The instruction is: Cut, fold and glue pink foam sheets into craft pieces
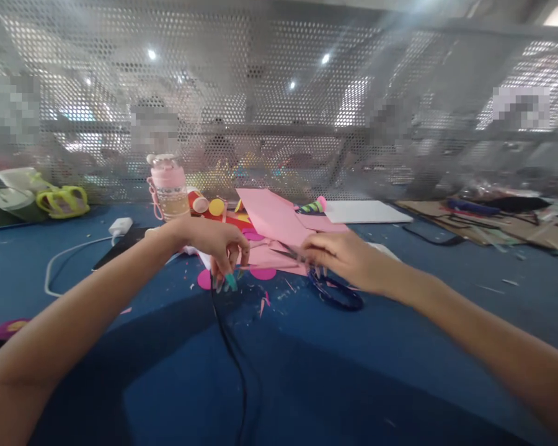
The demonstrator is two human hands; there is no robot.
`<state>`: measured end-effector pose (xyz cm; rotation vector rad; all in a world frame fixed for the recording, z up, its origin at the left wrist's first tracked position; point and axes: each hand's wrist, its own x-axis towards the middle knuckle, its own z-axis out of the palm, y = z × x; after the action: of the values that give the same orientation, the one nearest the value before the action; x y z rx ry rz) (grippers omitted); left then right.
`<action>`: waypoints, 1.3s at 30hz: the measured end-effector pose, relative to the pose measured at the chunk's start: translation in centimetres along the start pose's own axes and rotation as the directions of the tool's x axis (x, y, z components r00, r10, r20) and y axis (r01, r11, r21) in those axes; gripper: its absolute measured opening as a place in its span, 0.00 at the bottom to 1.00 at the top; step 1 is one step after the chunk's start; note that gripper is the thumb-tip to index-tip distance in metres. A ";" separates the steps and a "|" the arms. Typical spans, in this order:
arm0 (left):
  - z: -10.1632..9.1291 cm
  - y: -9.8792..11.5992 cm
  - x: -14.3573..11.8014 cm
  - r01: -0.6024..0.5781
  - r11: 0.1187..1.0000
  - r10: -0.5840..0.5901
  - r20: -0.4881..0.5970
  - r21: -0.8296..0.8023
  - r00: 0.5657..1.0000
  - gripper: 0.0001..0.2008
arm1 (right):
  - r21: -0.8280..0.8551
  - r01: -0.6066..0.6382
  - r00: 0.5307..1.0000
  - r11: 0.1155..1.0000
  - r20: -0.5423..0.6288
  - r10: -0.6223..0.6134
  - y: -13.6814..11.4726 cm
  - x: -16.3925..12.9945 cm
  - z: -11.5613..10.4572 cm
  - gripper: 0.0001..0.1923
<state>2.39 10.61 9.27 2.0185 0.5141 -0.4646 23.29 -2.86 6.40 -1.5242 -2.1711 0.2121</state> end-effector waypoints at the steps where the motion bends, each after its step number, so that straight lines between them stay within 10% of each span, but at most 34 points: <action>1: 0.2 -0.1 0.3 0.024 0.999 -0.022 0.055 -0.037 0.998 0.12 | -0.010 -0.002 1.000 1.000 -0.005 0.002 -0.1 -0.8 0.7 0.16; 10: 2.3 -1.7 3.0 0.069 0.997 -0.055 0.300 -0.035 0.952 0.16 | 0.065 -0.044 0.971 0.997 -0.231 0.058 -0.9 -6.5 6.5 0.10; 18: 2.4 -2.9 4.2 0.099 0.991 -0.119 0.269 0.088 0.956 0.23 | 0.130 -0.109 0.985 0.986 0.151 0.089 -0.4 -7.6 6.2 0.28; 27: 1.7 0.2 1.6 0.160 0.799 -0.138 -0.083 0.580 0.987 0.18 | 0.035 -0.148 0.971 0.988 0.197 0.138 -0.7 -7.6 6.7 0.33; 31: 5.1 3.0 -0.3 0.234 0.548 0.052 -0.313 0.803 0.948 0.19 | -0.010 -0.143 0.970 0.990 0.198 0.142 -0.8 -7.5 6.9 0.37; 39: 13.2 4.2 2.8 0.257 0.651 -0.013 -0.328 0.714 0.945 0.57 | -0.047 -0.124 0.969 0.991 0.211 0.132 -0.5 -7.3 7.0 0.42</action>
<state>5.50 -2.47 4.77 2.9091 0.7475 -0.5223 21.57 -8.74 -1.62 -1.7327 -2.2494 0.4021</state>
